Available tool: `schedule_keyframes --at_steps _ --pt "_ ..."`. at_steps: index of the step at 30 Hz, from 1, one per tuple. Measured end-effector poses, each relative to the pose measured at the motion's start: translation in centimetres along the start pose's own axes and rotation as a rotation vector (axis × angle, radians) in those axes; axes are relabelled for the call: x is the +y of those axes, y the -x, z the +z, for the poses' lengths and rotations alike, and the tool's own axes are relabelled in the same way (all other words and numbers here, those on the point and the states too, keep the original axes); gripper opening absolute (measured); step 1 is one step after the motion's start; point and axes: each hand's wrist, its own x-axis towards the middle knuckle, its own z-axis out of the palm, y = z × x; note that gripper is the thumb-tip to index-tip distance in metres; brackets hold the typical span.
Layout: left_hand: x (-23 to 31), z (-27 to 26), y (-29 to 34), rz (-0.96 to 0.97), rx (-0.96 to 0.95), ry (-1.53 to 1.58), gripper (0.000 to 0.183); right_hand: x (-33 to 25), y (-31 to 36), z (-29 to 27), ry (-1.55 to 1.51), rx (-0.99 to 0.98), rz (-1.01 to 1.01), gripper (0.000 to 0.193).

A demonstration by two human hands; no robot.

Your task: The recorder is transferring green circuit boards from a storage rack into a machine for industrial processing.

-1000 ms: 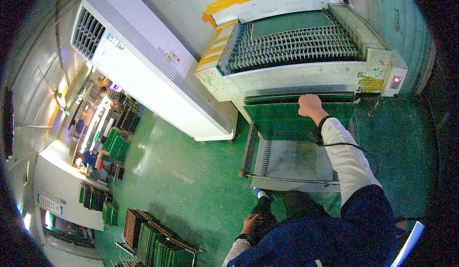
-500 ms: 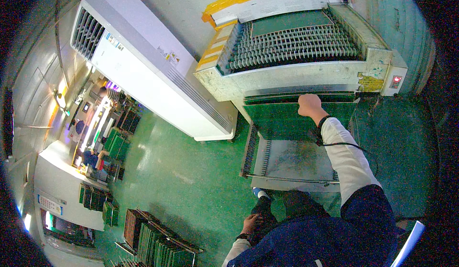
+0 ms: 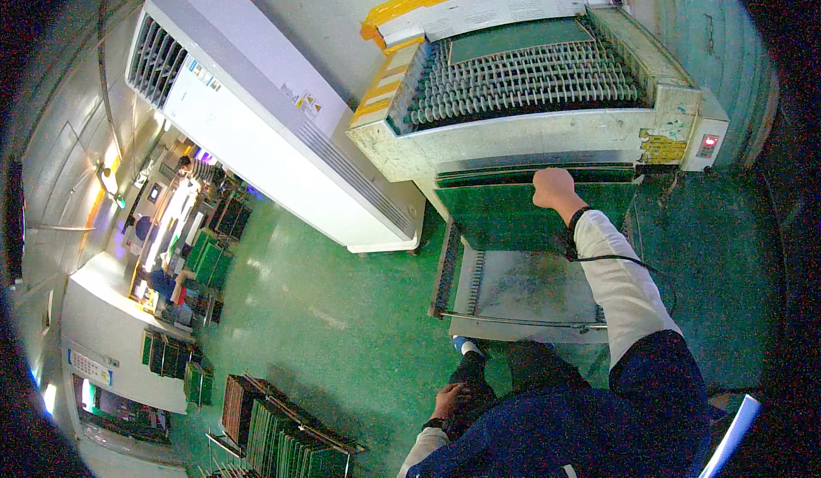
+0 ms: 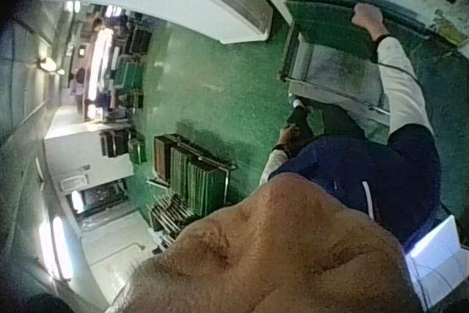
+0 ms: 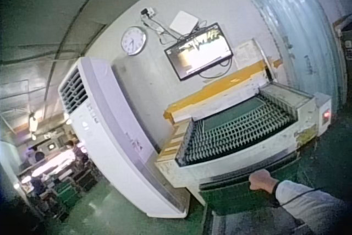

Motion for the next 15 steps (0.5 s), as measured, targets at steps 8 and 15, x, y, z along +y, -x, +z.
schedule_keyframes --at_steps 8,15 --pt "-0.2 -0.1 -0.4 -0.002 0.008 0.007 0.029 0.0 0.0 0.0 0.01 -0.005 -0.006 0.025" --pt "-0.1 -0.1 -0.2 -0.008 0.005 -0.018 0.031 -0.5 0.7 -1.1 0.02 -0.019 -0.008 0.019"
